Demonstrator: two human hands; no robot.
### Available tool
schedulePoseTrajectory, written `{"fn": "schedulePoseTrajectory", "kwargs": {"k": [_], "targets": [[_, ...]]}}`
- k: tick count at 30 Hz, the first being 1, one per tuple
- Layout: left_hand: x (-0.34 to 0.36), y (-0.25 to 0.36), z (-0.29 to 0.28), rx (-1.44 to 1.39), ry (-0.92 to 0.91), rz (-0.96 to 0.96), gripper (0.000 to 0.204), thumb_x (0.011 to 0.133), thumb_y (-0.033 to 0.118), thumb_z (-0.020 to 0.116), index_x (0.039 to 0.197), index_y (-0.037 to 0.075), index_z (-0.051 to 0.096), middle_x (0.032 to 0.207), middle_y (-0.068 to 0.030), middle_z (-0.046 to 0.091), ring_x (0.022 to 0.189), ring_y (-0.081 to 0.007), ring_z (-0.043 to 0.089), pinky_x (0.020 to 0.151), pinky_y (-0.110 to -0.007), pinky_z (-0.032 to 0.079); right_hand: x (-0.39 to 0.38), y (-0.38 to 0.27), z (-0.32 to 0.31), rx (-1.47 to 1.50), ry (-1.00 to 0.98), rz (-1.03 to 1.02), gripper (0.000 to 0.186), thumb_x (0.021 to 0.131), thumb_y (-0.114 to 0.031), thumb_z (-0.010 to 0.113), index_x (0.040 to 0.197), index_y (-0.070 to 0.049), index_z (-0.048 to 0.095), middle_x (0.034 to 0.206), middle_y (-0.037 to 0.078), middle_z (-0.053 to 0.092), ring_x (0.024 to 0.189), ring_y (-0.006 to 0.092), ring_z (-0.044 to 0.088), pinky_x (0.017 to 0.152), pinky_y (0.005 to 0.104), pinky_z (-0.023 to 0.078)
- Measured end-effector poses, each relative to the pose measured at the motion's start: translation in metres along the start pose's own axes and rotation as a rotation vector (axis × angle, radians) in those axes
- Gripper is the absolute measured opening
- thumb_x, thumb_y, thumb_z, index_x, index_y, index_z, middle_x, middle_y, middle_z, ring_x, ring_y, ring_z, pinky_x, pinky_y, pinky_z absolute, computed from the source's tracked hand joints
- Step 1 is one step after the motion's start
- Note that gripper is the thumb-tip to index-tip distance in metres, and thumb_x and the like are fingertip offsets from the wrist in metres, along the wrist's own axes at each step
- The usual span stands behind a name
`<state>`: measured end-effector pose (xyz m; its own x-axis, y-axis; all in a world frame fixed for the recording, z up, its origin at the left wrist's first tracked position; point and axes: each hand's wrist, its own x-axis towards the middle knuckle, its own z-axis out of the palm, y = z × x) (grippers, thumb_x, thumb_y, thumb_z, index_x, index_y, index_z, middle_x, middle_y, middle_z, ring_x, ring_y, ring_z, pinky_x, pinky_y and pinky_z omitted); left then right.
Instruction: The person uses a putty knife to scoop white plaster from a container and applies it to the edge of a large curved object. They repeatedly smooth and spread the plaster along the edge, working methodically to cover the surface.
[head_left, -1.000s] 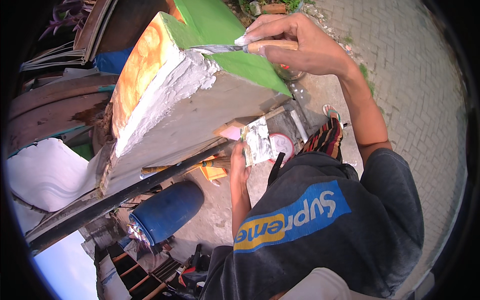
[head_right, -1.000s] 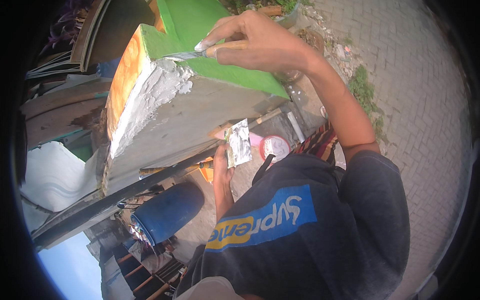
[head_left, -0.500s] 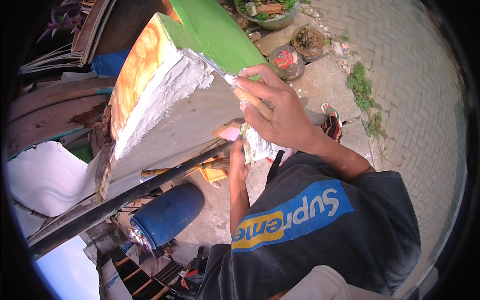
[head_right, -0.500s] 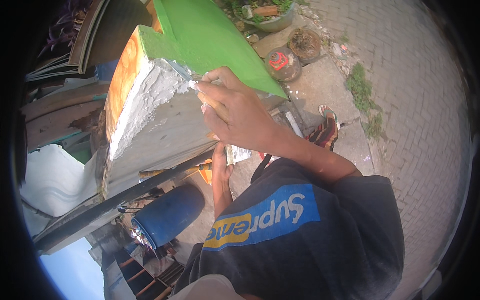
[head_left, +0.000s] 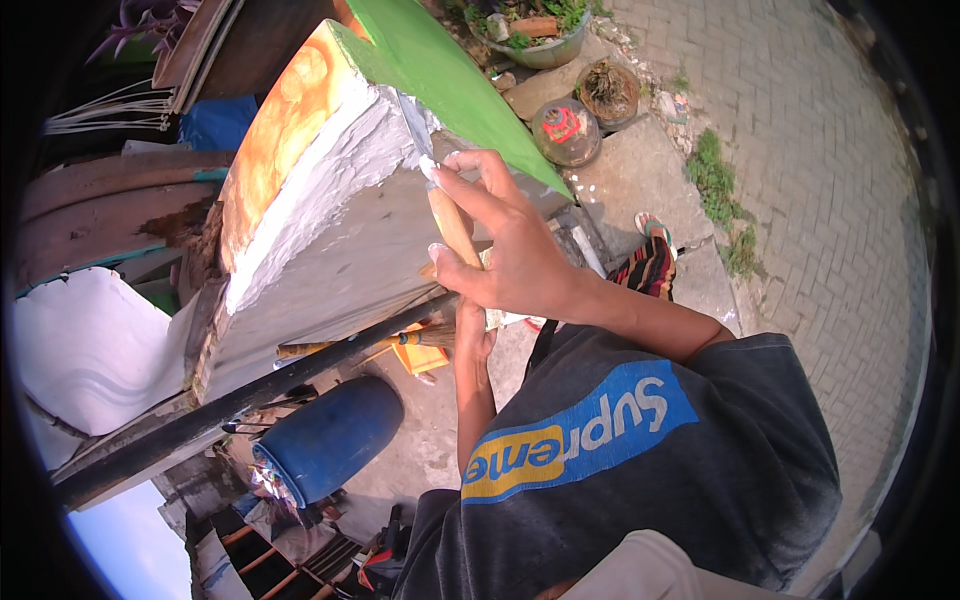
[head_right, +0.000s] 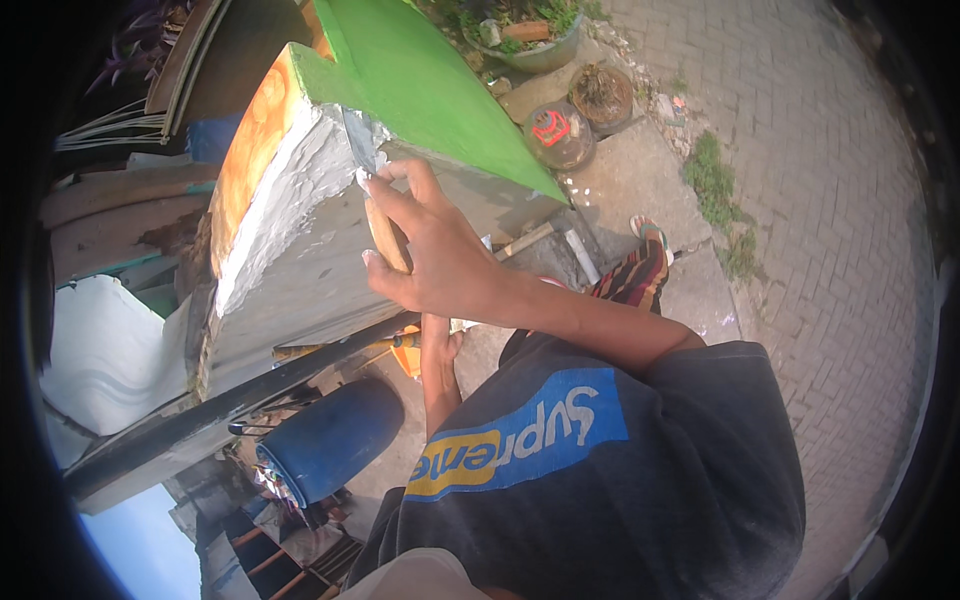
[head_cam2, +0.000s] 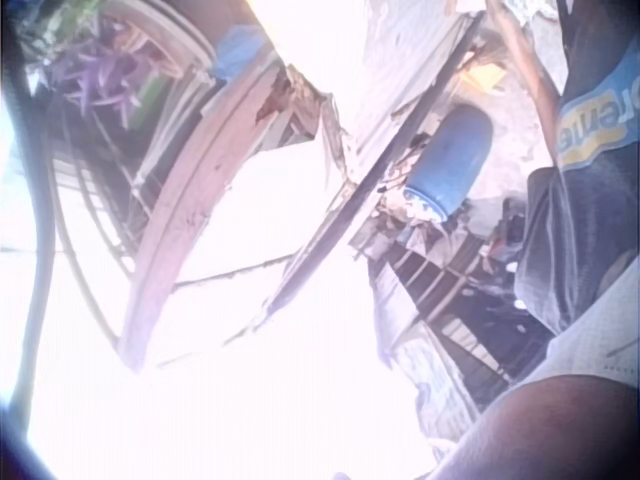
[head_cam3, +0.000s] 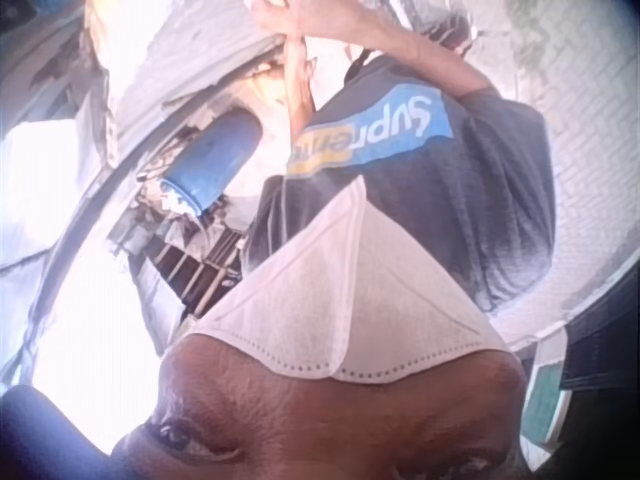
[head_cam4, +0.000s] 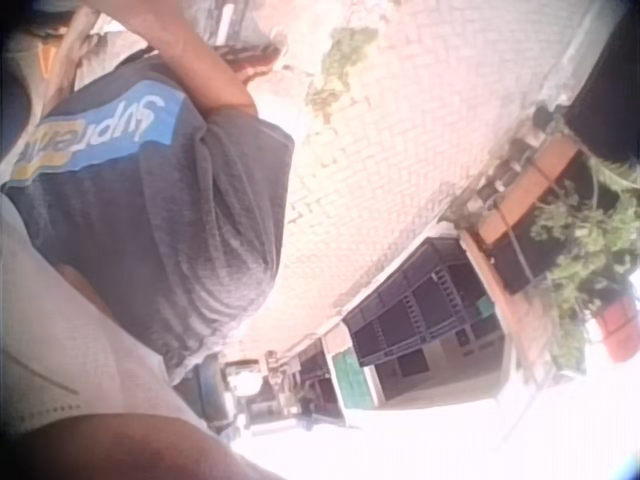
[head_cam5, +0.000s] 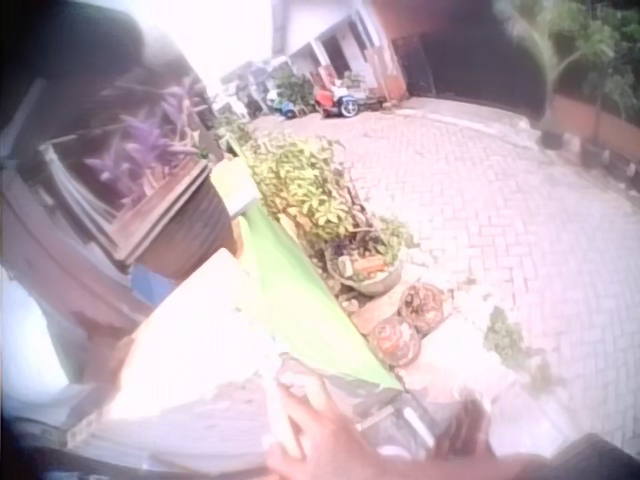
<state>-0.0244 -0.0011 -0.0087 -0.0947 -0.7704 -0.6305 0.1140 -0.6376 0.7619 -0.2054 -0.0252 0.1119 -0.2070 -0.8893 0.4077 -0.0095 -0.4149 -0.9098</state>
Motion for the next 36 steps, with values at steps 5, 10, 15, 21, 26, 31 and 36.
{"fn": "schedulePoseTrajectory", "kwargs": {"k": [5,10,15,21,26,31,36], "targets": [[-0.004,-0.001,0.003,-0.01,0.025,-0.007,0.045,0.093,0.029,0.049,0.125,-0.003,0.046,0.114,-0.0121,0.058,0.099,-0.0188,0.061,0.082,-0.032,0.052,0.003,-0.004,0.0,0.039,0.004,0.032,0.06,0.072,-0.009,0.07,0.124,0.011,0.047,0.121,0.019,0.042,0.105,0.0271,0.053,0.086,0.0332,0.047],[-0.001,-0.006,0.0,-0.034,-0.027,-0.01,0.047,0.094,0.03,0.048,0.127,-0.003,0.044,0.116,-0.0117,0.058,0.101,-0.0198,0.06,0.086,-0.032,0.05,0.007,-0.006,-0.006,0.03,0.005,0.022,0.057,0.071,-0.007,0.069,0.123,0.008,0.049,0.119,0.017,0.045,0.097,0.0234,0.058,0.08,0.0306,0.05],[0.003,-0.007,0.0,-0.066,-0.032,-0.047,0.045,0.095,0.029,0.048,0.128,-0.002,0.044,0.117,-0.0113,0.058,0.102,-0.0193,0.06,0.086,-0.033,0.05,0.013,-0.011,-0.014,-0.004,-0.01,-0.021,0.055,0.07,-0.006,0.07,0.121,0.007,0.052,0.119,0.016,0.047,0.093,0.0213,0.059,0.075,0.0293,0.052],[-0.004,0.001,0.012,-0.023,-0.104,-0.031,0.047,0.093,0.029,0.053,0.129,0.0,0.043,0.116,-0.0113,0.057,0.102,-0.0179,0.06,0.084,-0.032,0.051,0.018,-0.02,-0.016,0.021,-0.023,-0.038,0.054,0.069,-0.009,0.069,0.117,0.009,0.054,0.117,0.016,0.047,0.088,0.0231,0.058,0.073,0.0301,0.05],[-0.007,0.0,0.015,0.049,-0.048,-0.021,0.049,0.093,0.03,0.054,0.129,-0.001,0.042,0.117,-0.0102,0.057,0.1,-0.0167,0.06,0.081,-0.031,0.053,0.023,-0.031,-0.025,0.055,-0.081,-0.11,0.054,0.069,-0.003,0.065,0.121,0.005,0.053,0.12,0.014,0.046,0.097,0.0199,0.057,0.082,0.0284,0.048],[0.005,-0.003,0.006,-0.017,-0.051,-0.075,0.038,0.09,0.022,0.048,0.121,-0.001,0.049,0.107,-0.0118,0.06,0.093,-0.018,0.063,0.081,-0.032,0.052,0.021,-0.021,-0.044,0.122,-0.048,-0.1,0.055,0.07,0.0,0.061,0.125,0.004,0.05,0.125,0.012,0.042,0.1,0.0164,0.055,0.085,0.0285,0.046],[0.011,-0.007,0.004,-0.008,-0.076,-0.104,0.04,0.087,0.024,0.046,0.118,-0.001,0.051,0.096,-0.008,0.065,0.08,-0.0158,0.065,0.063,-0.028,0.053,0.024,0.015,-0.048,0.144,-0.007,0.067,0.052,0.067,-0.012,0.067,0.116,0.003,0.059,0.112,0.01,0.055,0.087,0.0154,0.058,0.077,0.0283,0.049]]}}
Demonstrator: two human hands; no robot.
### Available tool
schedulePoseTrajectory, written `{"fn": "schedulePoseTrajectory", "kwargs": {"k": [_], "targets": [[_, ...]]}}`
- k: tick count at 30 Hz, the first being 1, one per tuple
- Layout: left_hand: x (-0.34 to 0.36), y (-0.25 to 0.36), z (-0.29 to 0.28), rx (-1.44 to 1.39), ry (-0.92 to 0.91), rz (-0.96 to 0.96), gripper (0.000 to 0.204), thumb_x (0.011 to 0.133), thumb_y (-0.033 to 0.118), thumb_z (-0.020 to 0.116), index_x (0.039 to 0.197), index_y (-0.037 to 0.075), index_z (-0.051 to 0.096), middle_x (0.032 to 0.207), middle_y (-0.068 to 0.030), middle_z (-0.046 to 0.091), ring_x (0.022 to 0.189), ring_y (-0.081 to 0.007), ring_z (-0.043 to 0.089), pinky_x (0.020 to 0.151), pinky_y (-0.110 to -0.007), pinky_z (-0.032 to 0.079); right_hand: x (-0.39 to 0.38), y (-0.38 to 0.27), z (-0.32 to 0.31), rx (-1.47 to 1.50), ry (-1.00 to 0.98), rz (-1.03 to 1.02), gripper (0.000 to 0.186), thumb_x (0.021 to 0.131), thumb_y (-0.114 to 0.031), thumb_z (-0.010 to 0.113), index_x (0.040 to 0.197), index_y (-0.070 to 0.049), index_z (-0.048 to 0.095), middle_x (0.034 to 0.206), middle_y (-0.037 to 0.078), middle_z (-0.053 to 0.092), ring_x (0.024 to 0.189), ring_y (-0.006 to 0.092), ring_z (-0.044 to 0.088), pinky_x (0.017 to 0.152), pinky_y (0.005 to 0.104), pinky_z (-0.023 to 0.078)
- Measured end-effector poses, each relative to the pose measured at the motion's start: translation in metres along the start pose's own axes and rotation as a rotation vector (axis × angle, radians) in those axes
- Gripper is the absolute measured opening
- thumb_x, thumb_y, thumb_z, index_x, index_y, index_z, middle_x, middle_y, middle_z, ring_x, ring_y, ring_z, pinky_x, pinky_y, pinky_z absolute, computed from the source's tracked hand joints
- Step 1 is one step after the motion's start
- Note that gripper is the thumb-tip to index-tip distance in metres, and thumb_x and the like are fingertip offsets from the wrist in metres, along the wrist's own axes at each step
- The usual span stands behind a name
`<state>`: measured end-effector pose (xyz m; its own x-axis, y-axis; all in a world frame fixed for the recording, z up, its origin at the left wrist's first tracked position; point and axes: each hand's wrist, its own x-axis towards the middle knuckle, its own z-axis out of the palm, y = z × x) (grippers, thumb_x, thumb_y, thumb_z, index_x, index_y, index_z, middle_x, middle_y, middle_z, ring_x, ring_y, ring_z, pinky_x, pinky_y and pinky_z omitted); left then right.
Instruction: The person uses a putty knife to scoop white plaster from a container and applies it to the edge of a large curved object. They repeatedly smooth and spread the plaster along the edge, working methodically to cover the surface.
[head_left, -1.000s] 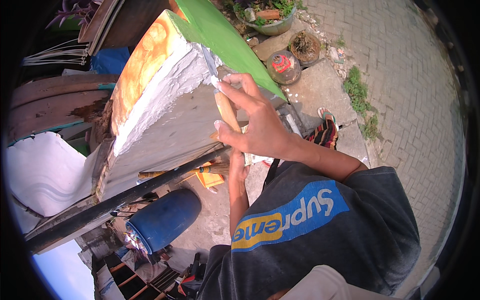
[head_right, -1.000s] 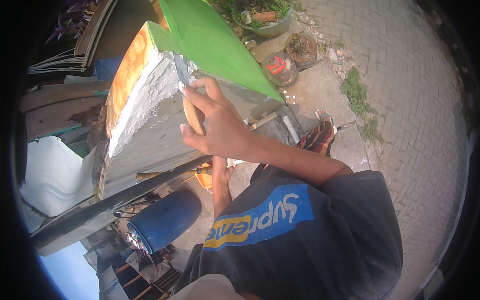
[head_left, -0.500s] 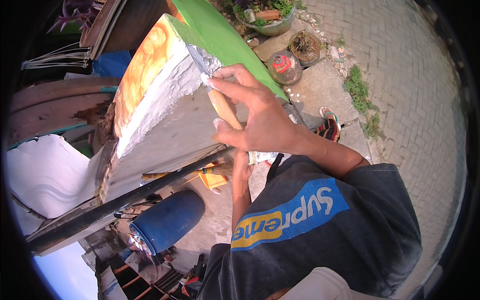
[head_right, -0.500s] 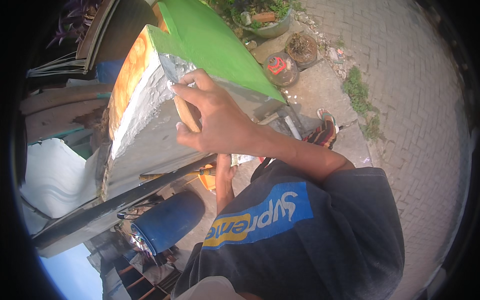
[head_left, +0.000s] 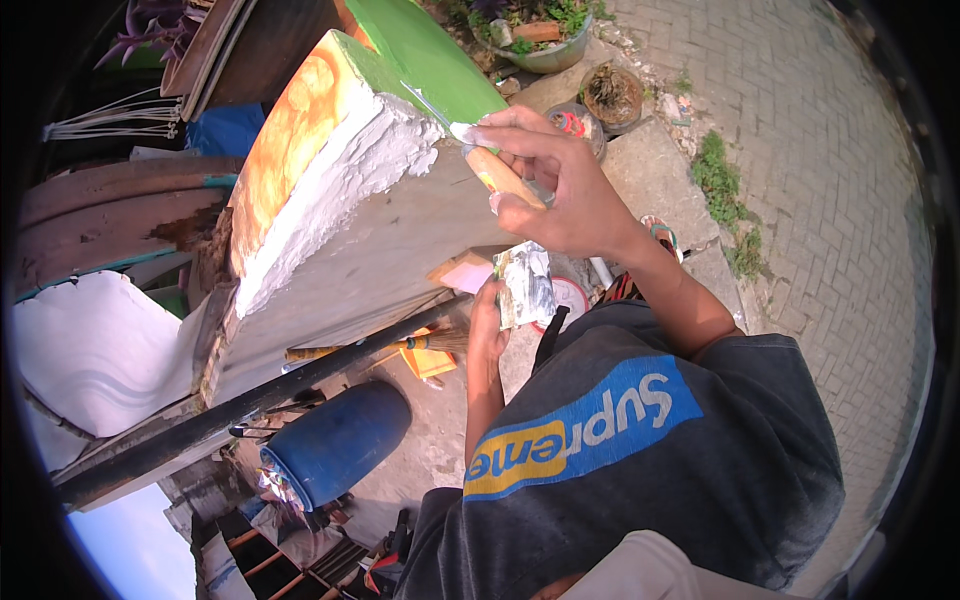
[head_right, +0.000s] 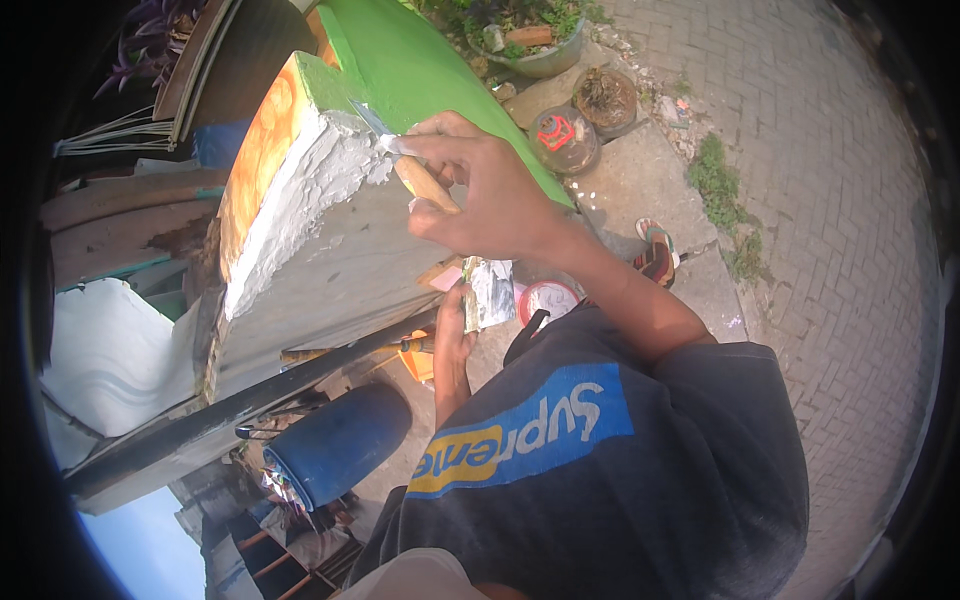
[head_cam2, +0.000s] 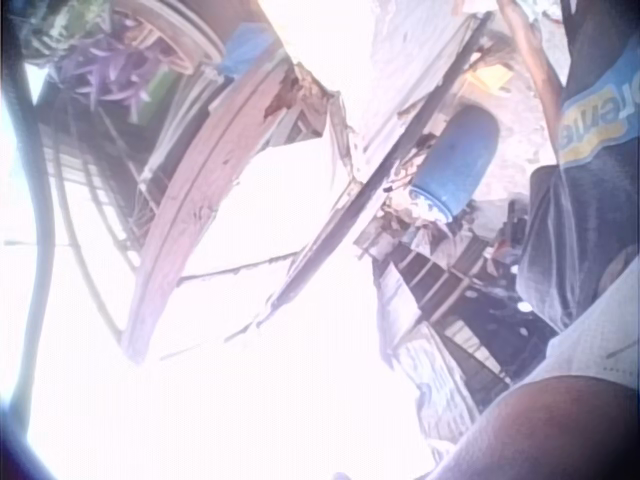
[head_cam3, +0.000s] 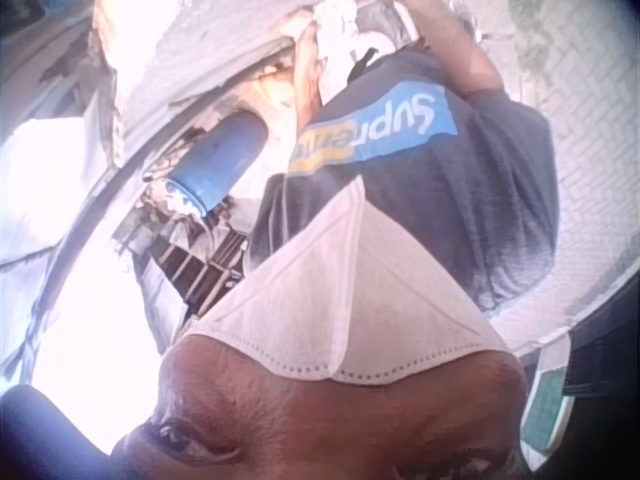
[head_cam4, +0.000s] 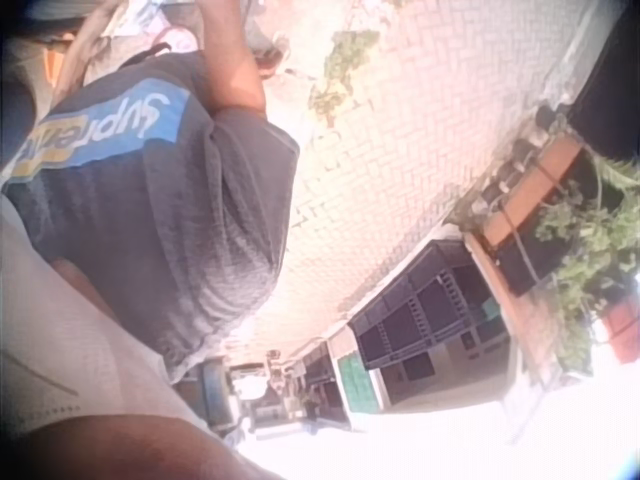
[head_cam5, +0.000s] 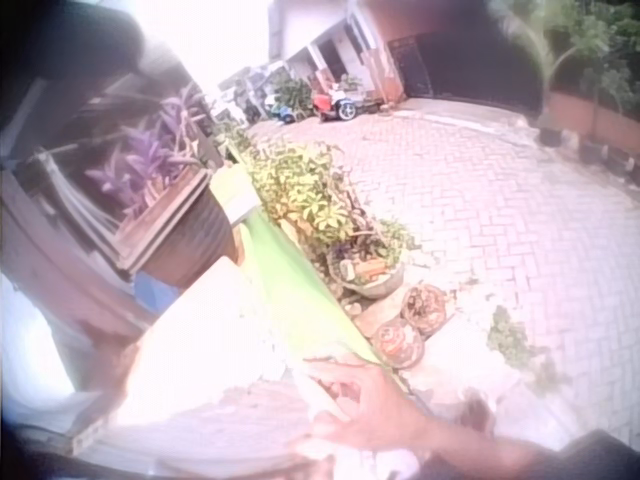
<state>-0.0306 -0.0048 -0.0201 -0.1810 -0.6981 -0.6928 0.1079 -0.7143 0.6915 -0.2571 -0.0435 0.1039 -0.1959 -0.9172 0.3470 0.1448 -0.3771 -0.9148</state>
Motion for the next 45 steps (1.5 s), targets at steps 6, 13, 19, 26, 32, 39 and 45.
{"fn": "schedulePoseTrajectory", "kwargs": {"k": [6,13,19,26,32,39,45], "targets": [[0.003,-0.004,-0.003,-0.036,-0.028,0.004,0.04,0.087,0.023,0.045,0.12,0.002,0.051,0.099,-0.0084,0.065,0.082,-0.0159,0.065,0.066,-0.028,0.054,0.008,-0.009,-0.014,0.063,-0.198,0.091,0.049,0.074,0.008,0.055,0.123,0.006,0.051,0.119,0.009,0.047,0.105,0.0156,0.053,0.09,0.0278,0.043],[0.006,-0.005,-0.005,-0.09,-0.034,0.002,0.037,0.089,0.016,0.044,0.119,-0.004,0.048,0.109,-0.0127,0.06,0.097,-0.0202,0.062,0.085,-0.033,0.05,0.026,-0.019,-0.019,0.038,-0.222,-0.027,0.05,0.07,-0.01,0.067,0.117,0.003,0.059,0.106,0.008,0.057,0.088,0.0141,0.057,0.079,0.0278,0.047],[0.002,-0.001,0.004,-0.046,0.002,0.023,0.039,0.087,0.024,0.048,0.119,0.002,0.051,0.102,-0.0069,0.063,0.084,-0.0154,0.064,0.068,-0.028,0.054,0.016,-0.044,-0.009,0.07,-0.207,-0.031,0.05,0.069,-0.006,0.064,0.118,0.003,0.057,0.111,0.009,0.052,0.093,0.0148,0.056,0.082,0.0278,0.047],[0.006,-0.002,-0.006,-0.031,-0.05,0.007,0.039,0.088,0.024,0.051,0.12,0.003,0.05,0.105,-0.0064,0.061,0.092,-0.0171,0.062,0.076,-0.032,0.052,0.001,-0.038,-0.005,-0.025,-0.138,0.017,0.053,0.07,0.0,0.061,0.123,0.003,0.054,0.121,0.011,0.045,0.098,0.0141,0.053,0.084,0.0266,0.045],[0.003,-0.001,-0.001,-0.038,-0.002,0.018,0.041,0.088,0.025,0.049,0.122,0.003,0.049,0.107,-0.0068,0.061,0.092,-0.017,0.063,0.075,-0.031,0.053,0.006,-0.036,0.004,-0.161,-0.067,-0.079,0.049,0.071,-0.005,0.064,0.119,0.001,0.057,0.116,0.01,0.05,0.084,0.0137,0.058,0.077,0.0263,0.048],[-0.005,0.011,-0.003,-0.1,-0.057,0.102,0.048,0.086,0.02,0.044,0.129,-0.001,0.044,0.117,-0.0127,0.059,0.102,-0.0217,0.061,0.089,-0.035,0.05,0.004,-0.026,-0.059,0.198,-0.089,0.101,0.046,0.078,0.0,0.057,0.124,0.002,0.053,0.119,0.01,0.054,0.096,0.0134,0.055,0.081,0.0255,0.047],[-0.044,0.054,0.017,-0.427,-0.169,0.105,0.032,0.087,0.018,0.053,0.111,-0.002,0.053,0.082,-0.0115,0.065,0.049,-0.0107,0.061,0.029,-0.017,0.043,-0.043,-0.003,-0.068,-0.165,-0.273,0.067,0.044,0.075,0.006,0.054,0.118,-0.001,0.059,0.108,0.012,0.058,0.083,0.0169,0.06,0.072,0.0271,0.049]]}}
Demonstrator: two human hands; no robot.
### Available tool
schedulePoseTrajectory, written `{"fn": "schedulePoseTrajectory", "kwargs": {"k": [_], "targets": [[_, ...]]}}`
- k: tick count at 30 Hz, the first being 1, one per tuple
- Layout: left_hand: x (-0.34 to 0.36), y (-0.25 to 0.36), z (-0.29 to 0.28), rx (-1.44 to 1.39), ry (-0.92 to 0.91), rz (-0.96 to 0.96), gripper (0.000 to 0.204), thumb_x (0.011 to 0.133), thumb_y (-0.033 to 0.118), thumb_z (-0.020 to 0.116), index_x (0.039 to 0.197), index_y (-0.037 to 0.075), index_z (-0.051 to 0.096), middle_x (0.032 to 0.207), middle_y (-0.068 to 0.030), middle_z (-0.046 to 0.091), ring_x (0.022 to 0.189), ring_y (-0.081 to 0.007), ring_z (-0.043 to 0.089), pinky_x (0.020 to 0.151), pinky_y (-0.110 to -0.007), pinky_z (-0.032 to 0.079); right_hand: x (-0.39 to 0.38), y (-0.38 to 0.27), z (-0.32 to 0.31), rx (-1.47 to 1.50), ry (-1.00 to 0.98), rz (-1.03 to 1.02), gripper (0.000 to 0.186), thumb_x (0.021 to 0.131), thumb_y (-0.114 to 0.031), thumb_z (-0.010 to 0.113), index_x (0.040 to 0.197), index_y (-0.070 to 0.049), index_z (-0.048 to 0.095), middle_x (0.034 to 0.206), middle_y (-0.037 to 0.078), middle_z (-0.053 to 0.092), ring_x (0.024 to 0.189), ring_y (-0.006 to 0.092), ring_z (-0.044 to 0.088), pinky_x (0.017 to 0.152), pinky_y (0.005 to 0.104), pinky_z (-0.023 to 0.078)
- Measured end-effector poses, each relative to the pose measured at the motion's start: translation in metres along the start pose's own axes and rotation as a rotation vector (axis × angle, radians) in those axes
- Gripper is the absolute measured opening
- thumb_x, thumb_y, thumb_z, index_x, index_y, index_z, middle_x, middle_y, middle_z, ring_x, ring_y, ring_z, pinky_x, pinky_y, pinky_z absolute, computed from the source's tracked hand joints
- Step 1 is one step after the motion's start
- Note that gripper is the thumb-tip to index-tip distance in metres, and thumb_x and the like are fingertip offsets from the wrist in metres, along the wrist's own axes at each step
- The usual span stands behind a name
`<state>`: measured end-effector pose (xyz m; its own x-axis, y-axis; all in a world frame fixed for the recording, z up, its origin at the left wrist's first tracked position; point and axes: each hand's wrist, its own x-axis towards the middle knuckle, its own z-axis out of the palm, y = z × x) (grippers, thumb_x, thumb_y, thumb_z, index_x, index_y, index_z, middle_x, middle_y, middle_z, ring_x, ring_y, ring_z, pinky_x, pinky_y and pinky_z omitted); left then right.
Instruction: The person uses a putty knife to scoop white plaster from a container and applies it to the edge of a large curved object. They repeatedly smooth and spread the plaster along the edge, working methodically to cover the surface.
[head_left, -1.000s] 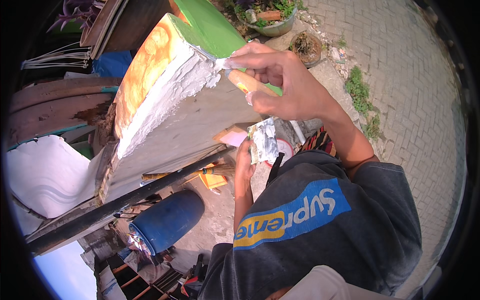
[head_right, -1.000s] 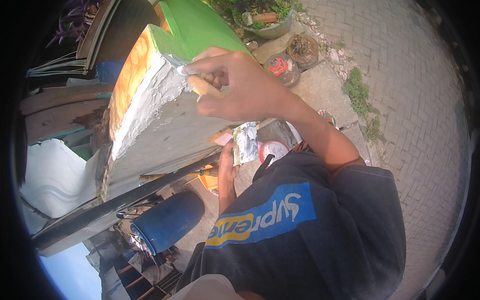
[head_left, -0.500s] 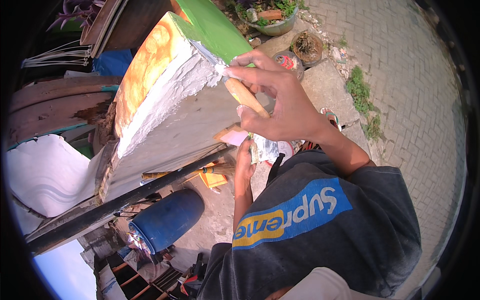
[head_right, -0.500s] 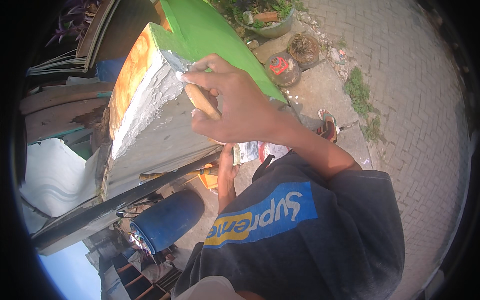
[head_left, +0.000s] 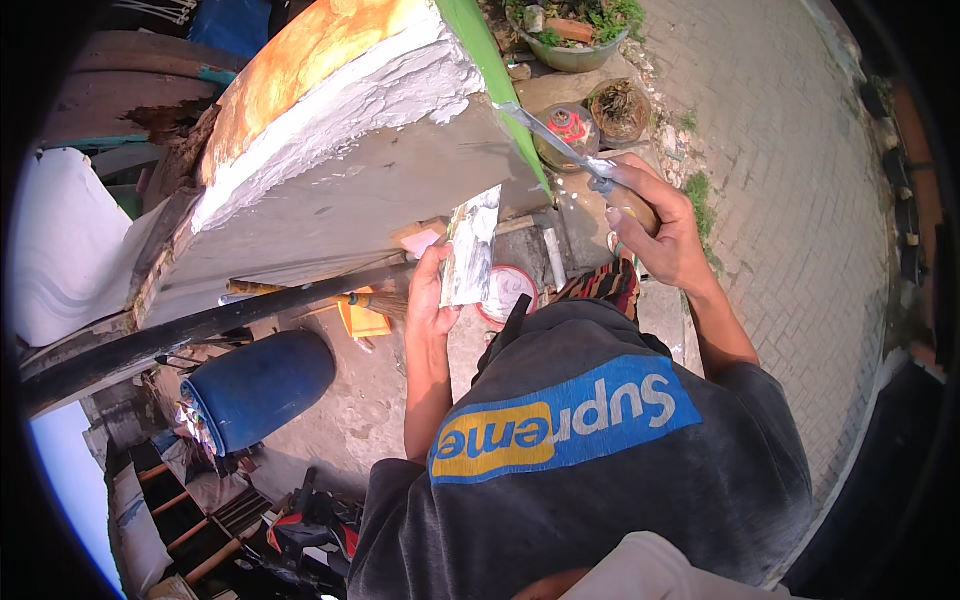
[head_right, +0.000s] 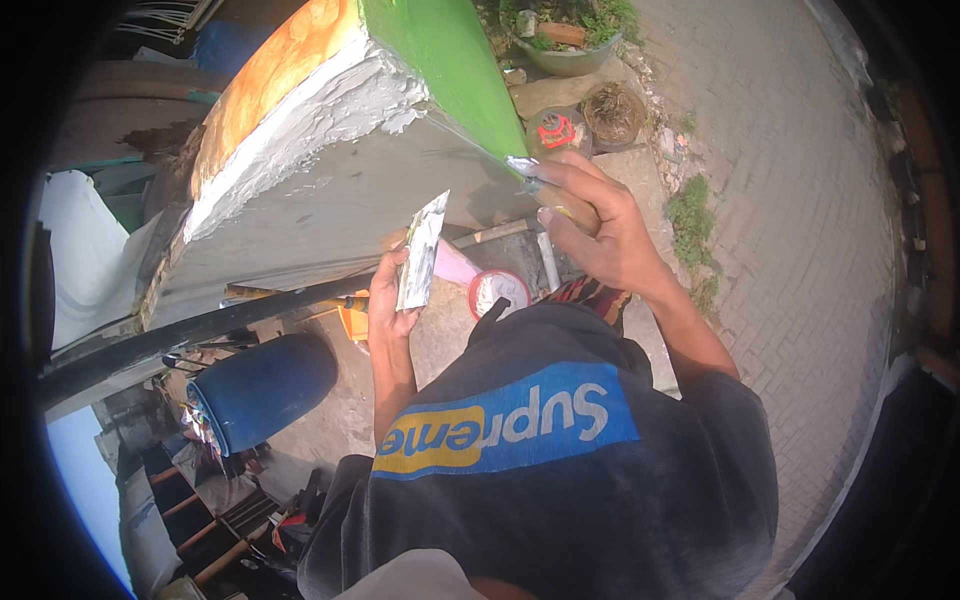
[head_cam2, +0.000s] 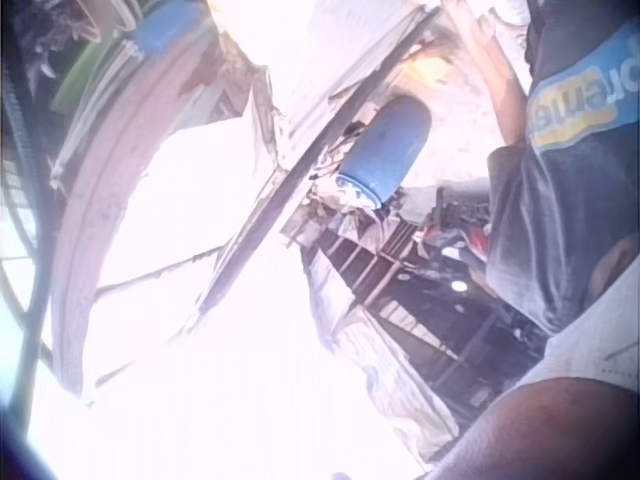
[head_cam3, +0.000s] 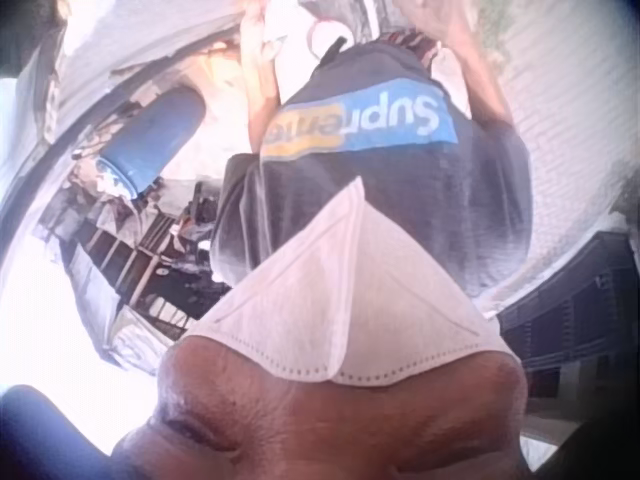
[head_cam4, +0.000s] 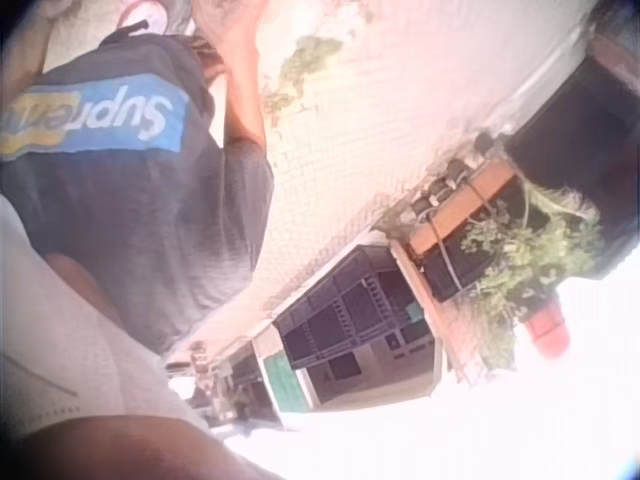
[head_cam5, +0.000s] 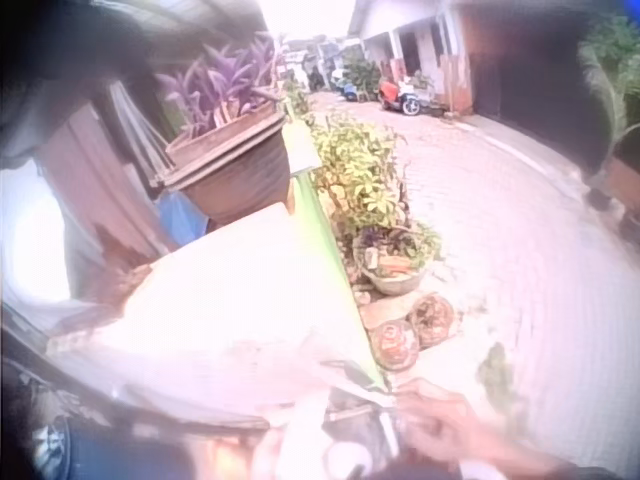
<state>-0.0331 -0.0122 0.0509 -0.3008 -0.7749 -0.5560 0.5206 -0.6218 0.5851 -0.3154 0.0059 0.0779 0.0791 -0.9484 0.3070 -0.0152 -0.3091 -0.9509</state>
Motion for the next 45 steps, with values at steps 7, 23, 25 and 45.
{"fn": "schedulePoseTrajectory", "kwargs": {"k": [7,23,25,45], "targets": [[-0.005,-0.002,0.057,-0.227,0.14,0.044,0.016,0.09,0.015,0.048,0.092,0.0,0.052,0.058,-0.0067,0.053,0.03,-0.01,0.042,0.025,-0.018,0.034,-0.004,0.035,0.044,-0.413,-0.026,-0.372,0.047,0.067,0.005,0.065,0.113,-0.006,0.063,0.099,0.014,0.057,0.083,0.0279,0.06,0.067,0.0324,0.049],[-0.03,-0.015,0.069,-0.188,0.138,0.505,0.031,0.089,0.018,0.052,0.114,0.001,0.047,0.06,-0.0013,0.051,0.033,-0.0073,0.042,0.027,-0.018,0.036,0.035,0.065,-0.077,-0.024,-0.252,-0.056,0.031,0.081,-0.008,0.061,0.111,-0.002,0.059,0.098,0.015,0.064,0.079,0.0264,0.065,0.07,0.0345,0.051],[-0.038,-0.024,0.072,-0.196,0.262,0.558,0.034,0.089,0.019,0.053,0.117,0.001,0.047,0.066,-0.0032,0.057,0.035,-0.0081,0.047,0.029,-0.018,0.04,0.062,0.059,-0.082,-0.089,-0.366,-0.112,0.031,0.083,-0.01,0.06,0.113,-0.003,0.058,0.098,0.015,0.065,0.077,0.0259,0.065,0.068,0.0341,0.051],[-0.035,-0.058,0.063,-0.224,0.569,0.601,0.02,0.088,0.018,0.054,0.102,0.003,0.053,0.068,-0.0034,0.06,0.039,-0.0068,0.05,0.028,-0.018,0.04,0.142,0.033,-0.033,-0.25,-0.445,-0.343,0.025,0.087,-0.015,0.059,0.108,-0.002,0.056,0.094,0.017,0.065,0.085,0.0314,0.064,0.073,0.0367,0.049]]}}
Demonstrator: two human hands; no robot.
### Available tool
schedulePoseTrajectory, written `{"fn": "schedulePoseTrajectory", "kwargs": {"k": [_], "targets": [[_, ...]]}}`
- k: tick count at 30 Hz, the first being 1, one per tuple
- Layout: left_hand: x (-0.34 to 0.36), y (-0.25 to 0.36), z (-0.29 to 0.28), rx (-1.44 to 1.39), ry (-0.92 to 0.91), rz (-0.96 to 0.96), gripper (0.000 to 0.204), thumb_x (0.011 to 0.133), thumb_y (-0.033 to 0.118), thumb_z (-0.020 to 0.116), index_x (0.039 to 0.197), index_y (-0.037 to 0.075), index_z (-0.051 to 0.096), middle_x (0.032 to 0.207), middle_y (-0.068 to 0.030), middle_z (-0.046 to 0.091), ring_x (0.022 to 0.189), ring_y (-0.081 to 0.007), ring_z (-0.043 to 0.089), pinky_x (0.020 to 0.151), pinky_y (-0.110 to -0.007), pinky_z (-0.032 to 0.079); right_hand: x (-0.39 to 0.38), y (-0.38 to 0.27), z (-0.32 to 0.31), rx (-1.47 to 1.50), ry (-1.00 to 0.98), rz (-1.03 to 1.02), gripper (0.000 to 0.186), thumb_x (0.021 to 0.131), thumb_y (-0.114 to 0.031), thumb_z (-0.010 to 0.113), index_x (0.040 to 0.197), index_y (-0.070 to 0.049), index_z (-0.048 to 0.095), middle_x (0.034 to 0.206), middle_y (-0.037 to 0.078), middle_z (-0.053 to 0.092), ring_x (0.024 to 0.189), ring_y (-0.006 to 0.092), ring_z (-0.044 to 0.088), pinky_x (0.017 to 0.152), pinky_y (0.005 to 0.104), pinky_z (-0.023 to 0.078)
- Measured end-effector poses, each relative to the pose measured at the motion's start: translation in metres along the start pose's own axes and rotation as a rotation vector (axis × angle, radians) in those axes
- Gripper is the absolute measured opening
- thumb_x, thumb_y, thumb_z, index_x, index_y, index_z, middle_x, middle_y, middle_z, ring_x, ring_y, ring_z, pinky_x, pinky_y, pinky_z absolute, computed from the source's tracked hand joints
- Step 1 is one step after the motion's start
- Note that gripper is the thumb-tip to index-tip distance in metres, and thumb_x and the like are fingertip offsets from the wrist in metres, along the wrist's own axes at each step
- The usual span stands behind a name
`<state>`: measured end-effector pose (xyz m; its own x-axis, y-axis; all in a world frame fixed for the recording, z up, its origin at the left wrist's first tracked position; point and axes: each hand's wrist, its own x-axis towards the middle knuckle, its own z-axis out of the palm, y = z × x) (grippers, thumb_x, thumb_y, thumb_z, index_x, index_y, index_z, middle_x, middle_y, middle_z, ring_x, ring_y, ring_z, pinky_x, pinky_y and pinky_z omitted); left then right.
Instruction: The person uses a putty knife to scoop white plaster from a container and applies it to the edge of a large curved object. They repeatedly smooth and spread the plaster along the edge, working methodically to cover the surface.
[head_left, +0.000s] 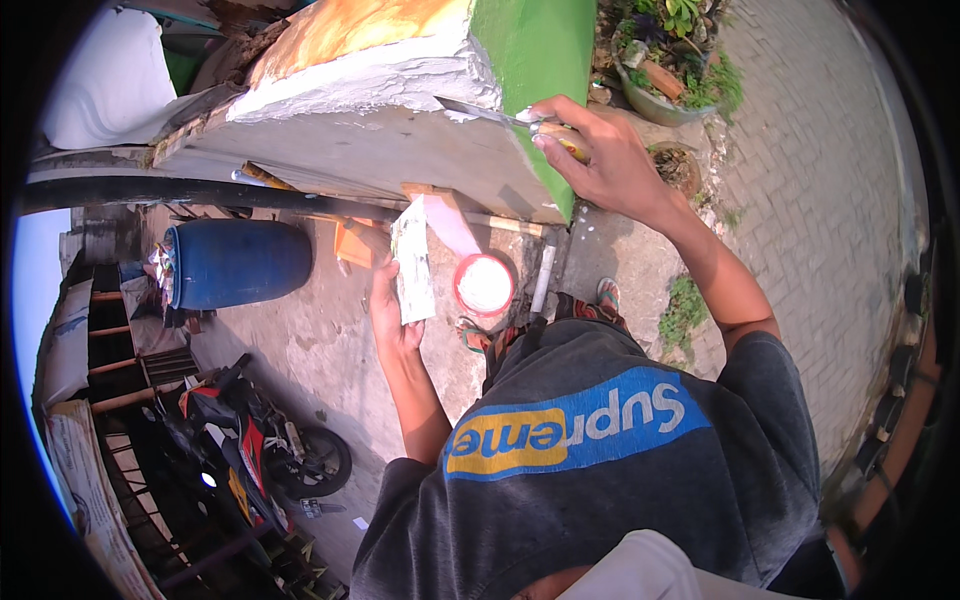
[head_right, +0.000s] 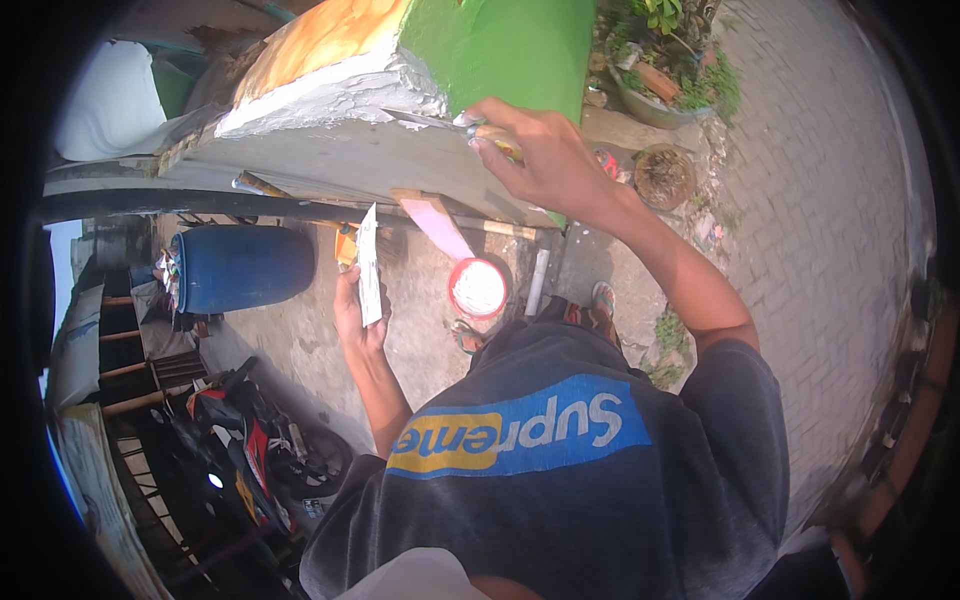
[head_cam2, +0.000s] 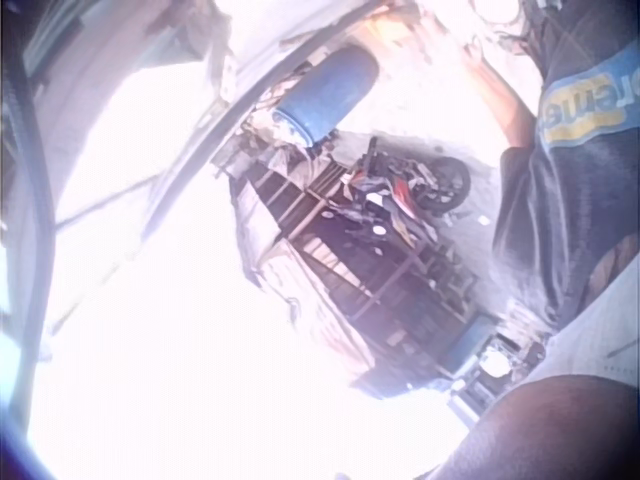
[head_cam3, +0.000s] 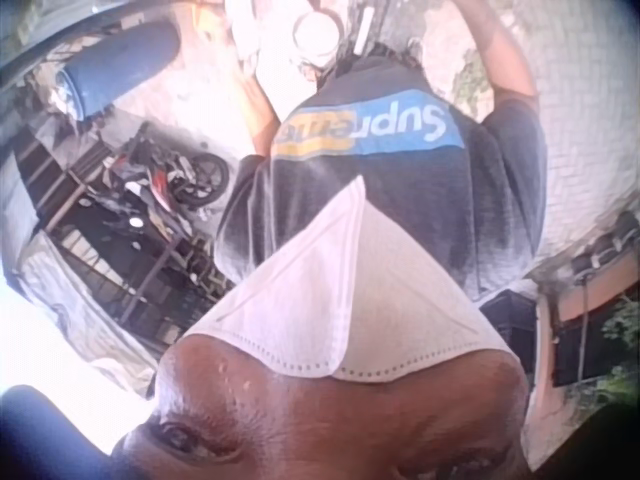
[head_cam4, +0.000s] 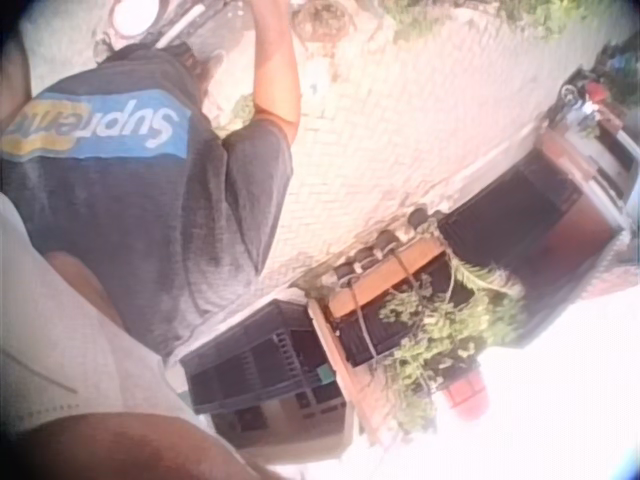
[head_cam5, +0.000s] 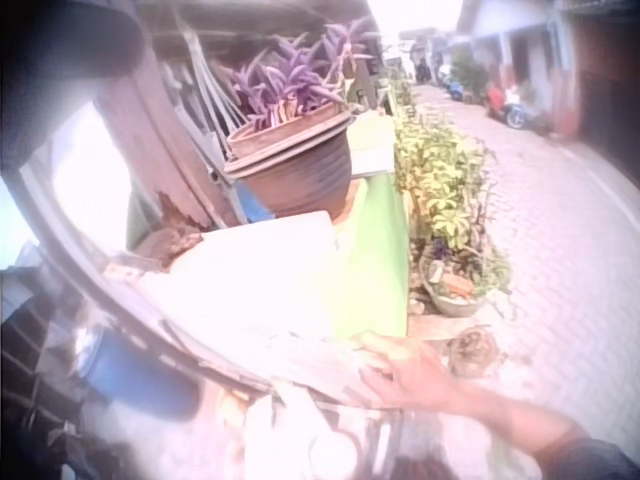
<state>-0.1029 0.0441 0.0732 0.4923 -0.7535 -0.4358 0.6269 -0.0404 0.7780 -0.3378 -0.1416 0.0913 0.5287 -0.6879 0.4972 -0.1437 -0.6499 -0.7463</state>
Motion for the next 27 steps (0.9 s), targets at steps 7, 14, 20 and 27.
{"fn": "schedulePoseTrajectory", "kwargs": {"k": [7,14,20,27], "targets": [[0.003,-0.012,0.009,-0.012,-0.009,-0.004,0.024,0.087,0.018,0.055,0.104,0.002,0.053,0.07,-0.0045,0.061,0.041,-0.0073,0.052,0.03,-0.017,0.041,0.0,0.012,-0.017,0.01,-0.019,-0.023,0.025,0.086,-0.011,0.059,0.108,-0.001,0.055,0.092,0.013,0.065,0.08,0.0232,0.064,0.072,0.0333,0.049],[0.002,-0.016,0.005,0.004,-0.041,-0.026,0.026,0.087,0.021,0.054,0.104,0.001,0.054,0.067,-0.0044,0.061,0.039,-0.0079,0.052,0.029,-0.017,0.04,-0.003,0.005,-0.038,0.013,-0.084,0.067,0.024,0.085,-0.009,0.059,0.108,-0.002,0.056,0.09,0.012,0.064,0.077,0.017,0.061,0.072,0.03,0.048],[-0.002,-0.014,0.004,-0.014,-0.028,-0.033,0.024,0.087,0.021,0.054,0.101,0.001,0.055,0.063,-0.0046,0.06,0.037,-0.0083,0.05,0.028,-0.017,0.039,-0.012,-0.016,-0.043,-0.049,-0.067,0.046,0.024,0.086,-0.01,0.059,0.108,-0.002,0.057,0.09,0.013,0.065,0.078,0.0242,0.064,0.071,0.0334,0.049],[0.001,-0.014,0.005,0.008,-0.067,-0.053,0.024,0.087,0.022,0.054,0.1,0.002,0.055,0.064,-0.0058,0.062,0.036,-0.0089,0.051,0.028,-0.017,0.039,-0.004,-0.018,-0.009,-0.022,0.029,-0.041,0.024,0.085,-0.01,0.06,0.108,-0.002,0.057,0.09,0.016,0.065,0.078,0.0301,0.064,0.071,0.0352,0.049]]}}
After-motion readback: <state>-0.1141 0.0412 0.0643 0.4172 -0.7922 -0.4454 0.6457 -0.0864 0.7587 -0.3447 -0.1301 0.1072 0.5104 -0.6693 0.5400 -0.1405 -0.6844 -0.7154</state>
